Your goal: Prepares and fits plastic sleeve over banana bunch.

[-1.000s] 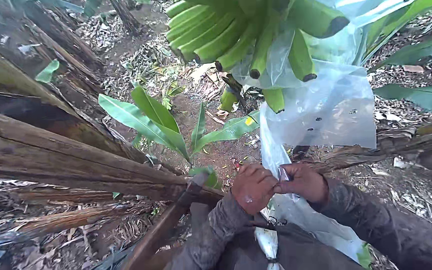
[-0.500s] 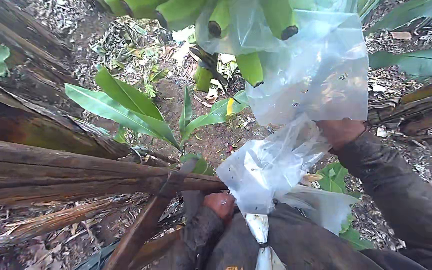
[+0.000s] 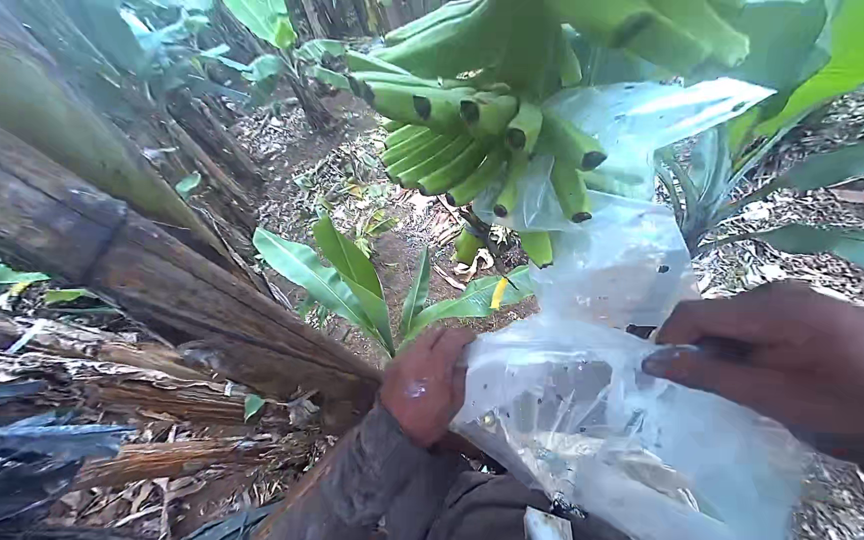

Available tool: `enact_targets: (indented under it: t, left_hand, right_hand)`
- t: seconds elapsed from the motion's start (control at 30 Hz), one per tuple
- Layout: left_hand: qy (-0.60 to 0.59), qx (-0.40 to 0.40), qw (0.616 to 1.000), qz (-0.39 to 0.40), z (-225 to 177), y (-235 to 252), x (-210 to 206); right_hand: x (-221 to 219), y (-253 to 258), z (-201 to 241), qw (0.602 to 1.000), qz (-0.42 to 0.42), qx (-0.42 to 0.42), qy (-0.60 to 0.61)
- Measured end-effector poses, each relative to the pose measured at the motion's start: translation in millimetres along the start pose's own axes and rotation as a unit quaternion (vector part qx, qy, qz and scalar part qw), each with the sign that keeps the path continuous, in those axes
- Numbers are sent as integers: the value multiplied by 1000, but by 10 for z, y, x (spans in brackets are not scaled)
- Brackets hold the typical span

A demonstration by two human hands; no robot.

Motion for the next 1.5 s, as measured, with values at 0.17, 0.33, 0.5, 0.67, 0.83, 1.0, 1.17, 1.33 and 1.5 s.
enact_targets:
  t: [0.17,0.33,0.5,0.67,0.83,1.0,1.17,1.33,1.5]
  left_hand:
    - [100,-36,989,-104,-101,280,1133]
    - [123,-53,990,35,-319,962,1908]
    - [270,39,940,204,-114,1879,1994]
    - [371,127,902,179,80,2568,2025]
    - [405,106,899,129,-43,2971,1997]
    - [374,101,921,45,-196,3009,1871]
    - [404,4,903,150,-607,2790,1439]
    - [382,-116,908,130,-850,2807,1340]
    - [279,-193,938,75,-883,2870,1311]
  right_hand:
    - [711,545,-56,992,-57,60,-98]
    - [774,1103,-434,993,-37,-36,-108]
    - [597,1308,-633,985,-42,-125,-107]
    - [319,1455,-566,991,-83,-66,-78]
    - [383,1607,-774,992,-95,-74,-31]
    - [389,1661,-945,983,-84,-142,73]
    - [317,1810,-1014,976,-97,-140,136]
    - [352,2086,-1120,973,-141,-140,120]
    - [343,2041,-1012,899,-271,-208,274]
Point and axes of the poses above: each hand's wrist, its own y-axis towards the middle knuckle, its own x-axis out of the back of the hand, z = x × y, the point moved 4 cm from there along y, towards the middle knuckle, and after that the axes turned 5 degrees about x, right-handed, at the moved point
